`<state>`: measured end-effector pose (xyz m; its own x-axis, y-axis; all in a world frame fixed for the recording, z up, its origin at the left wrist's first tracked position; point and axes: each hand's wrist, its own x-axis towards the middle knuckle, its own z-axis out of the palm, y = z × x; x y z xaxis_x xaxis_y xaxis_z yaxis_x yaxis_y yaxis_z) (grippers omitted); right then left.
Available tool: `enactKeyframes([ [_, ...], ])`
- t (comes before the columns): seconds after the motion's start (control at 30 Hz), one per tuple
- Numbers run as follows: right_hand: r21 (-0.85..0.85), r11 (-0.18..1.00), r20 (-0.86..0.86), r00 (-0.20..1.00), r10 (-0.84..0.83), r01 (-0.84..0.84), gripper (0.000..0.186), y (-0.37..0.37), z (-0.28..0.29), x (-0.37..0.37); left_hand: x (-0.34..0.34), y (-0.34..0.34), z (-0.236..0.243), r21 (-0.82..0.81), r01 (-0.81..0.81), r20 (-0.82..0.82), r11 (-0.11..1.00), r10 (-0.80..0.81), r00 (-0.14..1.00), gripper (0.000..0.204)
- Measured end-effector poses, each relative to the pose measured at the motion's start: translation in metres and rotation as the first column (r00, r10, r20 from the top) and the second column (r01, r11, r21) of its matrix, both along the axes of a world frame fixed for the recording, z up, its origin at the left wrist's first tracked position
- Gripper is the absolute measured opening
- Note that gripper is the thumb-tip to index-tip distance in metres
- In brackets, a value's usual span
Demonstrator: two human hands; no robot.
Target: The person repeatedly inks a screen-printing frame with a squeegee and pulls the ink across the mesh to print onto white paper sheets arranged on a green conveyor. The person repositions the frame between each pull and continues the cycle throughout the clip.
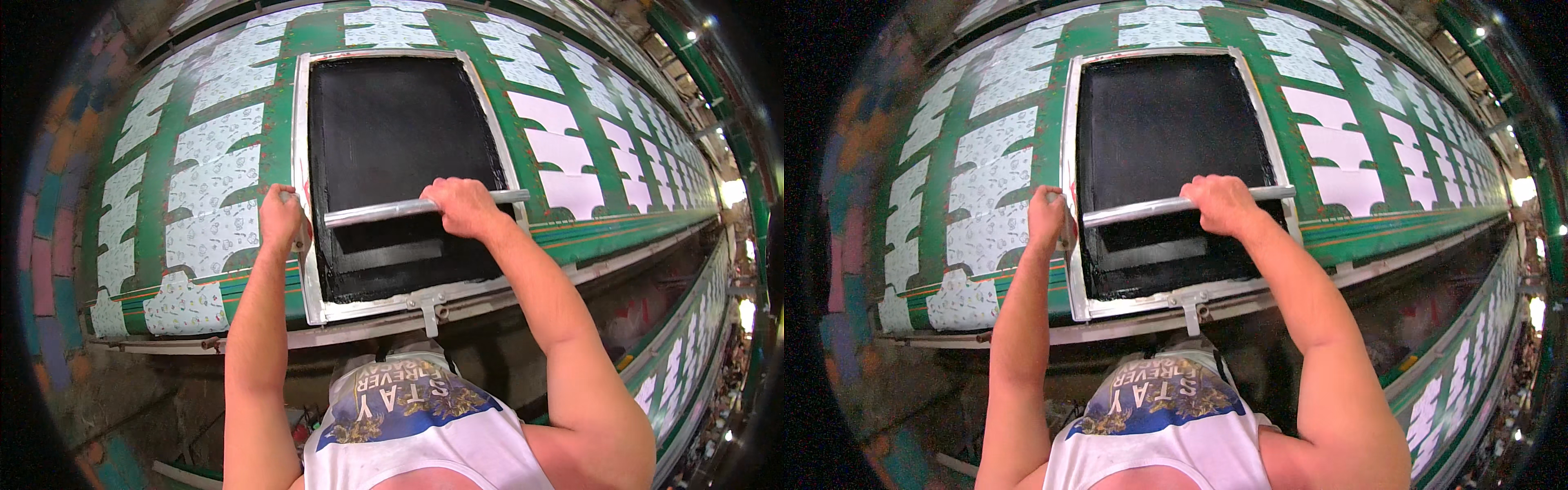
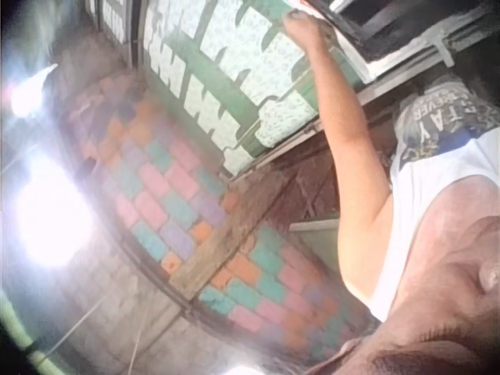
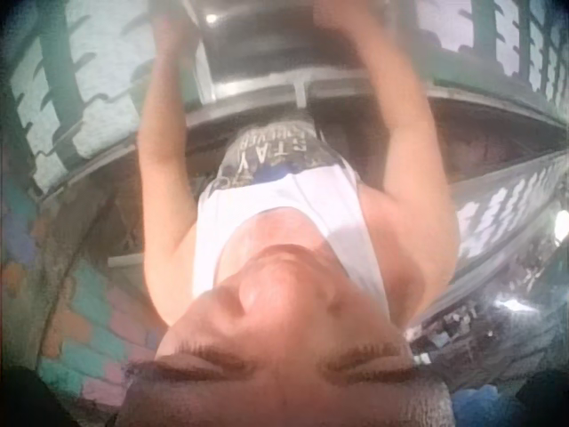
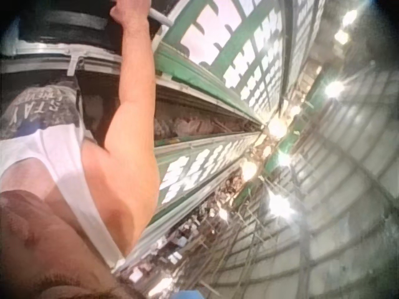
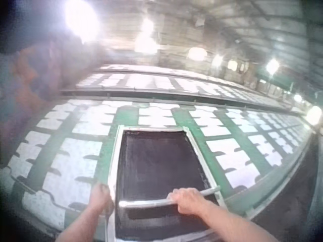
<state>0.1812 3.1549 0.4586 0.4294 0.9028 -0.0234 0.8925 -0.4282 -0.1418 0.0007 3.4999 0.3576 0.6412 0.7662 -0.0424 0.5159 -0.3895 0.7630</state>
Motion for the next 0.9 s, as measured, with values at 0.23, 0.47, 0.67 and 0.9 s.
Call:
enactKeyframes([
  [0.23,0.009,1.000,0.036,0.999,-0.003,0.003,0.033,-0.055,0.005,-0.095,0.000,0.002,-0.002,-0.032,0.002,0.008,0.999,-0.001,1.000,0.033],
  [0.47,-0.042,0.995,0.027,0.995,0.091,-0.090,0.059,-0.090,-0.001,-0.136,0.002,0.000,-0.002,0.028,-0.021,-0.004,0.999,0.021,1.000,0.032],
  [0.67,0.094,0.980,-0.028,0.984,0.178,-0.175,0.062,-0.115,-0.009,-0.127,0.002,0.005,-0.013,0.123,-0.012,-0.002,0.992,0.012,1.000,0.030],
  [0.9,0.425,0.905,-0.275,0.948,0.161,-0.031,0.060,-0.186,-0.006,-0.088,0.006,0.002,-0.009,0.270,-0.065,-0.094,0.961,0.094,0.991,0.026],
])
